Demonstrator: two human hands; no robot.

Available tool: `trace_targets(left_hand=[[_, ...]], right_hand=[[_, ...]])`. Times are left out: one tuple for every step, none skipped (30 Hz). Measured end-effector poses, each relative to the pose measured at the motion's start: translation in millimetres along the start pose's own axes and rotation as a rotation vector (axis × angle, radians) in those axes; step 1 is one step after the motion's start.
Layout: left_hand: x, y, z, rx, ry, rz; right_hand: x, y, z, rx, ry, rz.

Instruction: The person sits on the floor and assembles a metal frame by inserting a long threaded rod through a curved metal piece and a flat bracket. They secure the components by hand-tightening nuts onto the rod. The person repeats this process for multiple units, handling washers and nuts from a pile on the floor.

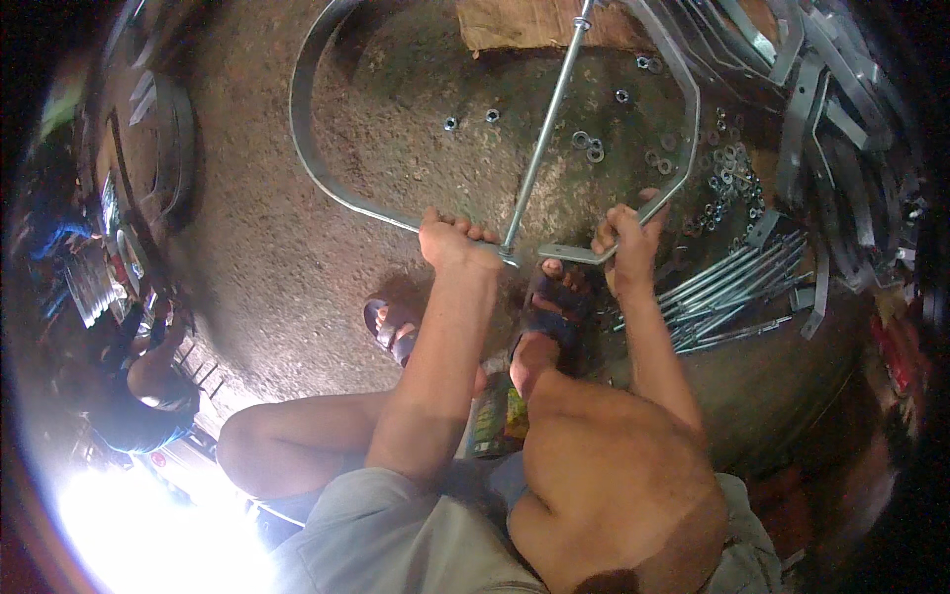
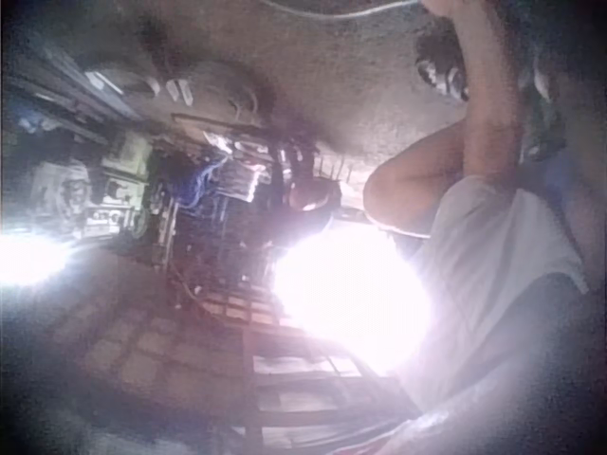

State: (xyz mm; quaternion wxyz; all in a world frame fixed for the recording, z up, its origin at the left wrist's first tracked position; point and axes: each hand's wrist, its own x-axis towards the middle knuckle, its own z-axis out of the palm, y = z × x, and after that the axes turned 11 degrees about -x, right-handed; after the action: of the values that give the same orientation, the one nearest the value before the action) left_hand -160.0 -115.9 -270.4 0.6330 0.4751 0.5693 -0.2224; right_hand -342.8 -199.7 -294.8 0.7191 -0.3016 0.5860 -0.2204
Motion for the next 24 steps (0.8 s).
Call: trace_targets(left_hand=[[-0.4,-5.9,0.0,-0.010,-0.012,-0.003],[-1.4,-11.0,1.5,-0.019,-0.027,-0.006],[-2.8,-14.6,2.8,-0.025,-0.011,-0.013],[-4.4,-17.7,3.7,-0.031,0.005,-0.020],[-4.6,-21.0,7.1,-0.037,0.017,-0.029],[-2.9,-19.9,9.9,-0.032,0.039,-0.026],[0.4,-15.0,12.1,-0.027,0.062,-0.023],[1.4,-9.7,11.5,-0.019,0.092,-0.024],[2.3,-4.1,10.9,-0.019,0.056,-0.024],[2.6,2.2,10.7,-0.020,0.021,-0.023],[0.6,8.1,10.1,-0.022,-0.012,-0.012],[-2.7,9.3,10.6,-0.019,-0.004,-0.009],[-7.1,9.3,12.0,-0.016,0.002,-0.006],[-9.6,8.9,15.7,-0.011,0.001,-0.006],[-7.3,9.5,15.0,-0.008,-0.020,-0.013],[-3.4,9.8,11.5,-0.004,-0.042,-0.021],[-2.8,8.1,8.8,0.001,-0.064,-0.035],[-3.0,5.3,7.0,0.004,-0.057,-0.032],[-4.5,2.2,5.2,0.008,-0.051,-0.029],[-5.0,-3.0,9.9,0.002,-0.062,-0.029],[-5.4,-8.1,10.5,-0.036,-0.067,-0.045],[-5.1,-13.7,8.3,-0.072,-0.072,-0.062],[-3.6,-18.5,4.9,-0.108,-0.074,-0.077],[-3.5,-20.6,3.1,-0.107,-0.087,-0.081]], right_hand=[[-1.4,-0.1,4.3,0.005,0.017,-0.003],[-3.1,-3.6,11.7,0.011,0.035,-0.009],[-3.8,-6.0,15.5,0.018,0.053,-0.015],[-3.2,-5.8,13.7,0.009,0.035,-0.008],[0.1,-6.2,9.8,0.000,0.017,-0.006],[2.6,-7.2,7.3,-0.010,-0.001,-0.004],[4.1,-8.8,5.6,-0.024,-0.003,-0.006],[0.5,-12.5,3.9,-0.043,0.000,-0.003],[-2.1,-14.7,2.3,-0.062,0.002,0.001],[-3.8,-14.9,0.8,-0.054,0.015,0.005],[-5.7,-11.8,1.5,-0.040,0.022,0.013],[-6.8,-9.3,2.8,-0.027,0.029,0.021],[-7.8,-8.2,5.5,-0.007,0.038,0.026],[-7.2,-9.8,9.1,0.015,0.051,0.022],[-6.5,-10.9,12.5,0.038,0.064,0.017],[-5.9,-11.6,15.3,0.054,0.058,0.022],[-6.2,-13.2,16.2,0.066,0.055,0.025],[-6.9,-15.1,17.1,0.079,0.054,0.027],[-9.4,-14.4,18.0,0.086,0.056,0.036],[-5.8,-13.9,18.9,0.092,0.049,0.028],[-4.0,-13.8,17.3,0.100,0.049,0.022],[-1.1,-12.3,12.8,0.099,0.033,0.026],[0.9,-6.7,7.5,0.099,0.017,0.033],[1.0,-8.7,7.6,0.101,-0.009,0.043]])
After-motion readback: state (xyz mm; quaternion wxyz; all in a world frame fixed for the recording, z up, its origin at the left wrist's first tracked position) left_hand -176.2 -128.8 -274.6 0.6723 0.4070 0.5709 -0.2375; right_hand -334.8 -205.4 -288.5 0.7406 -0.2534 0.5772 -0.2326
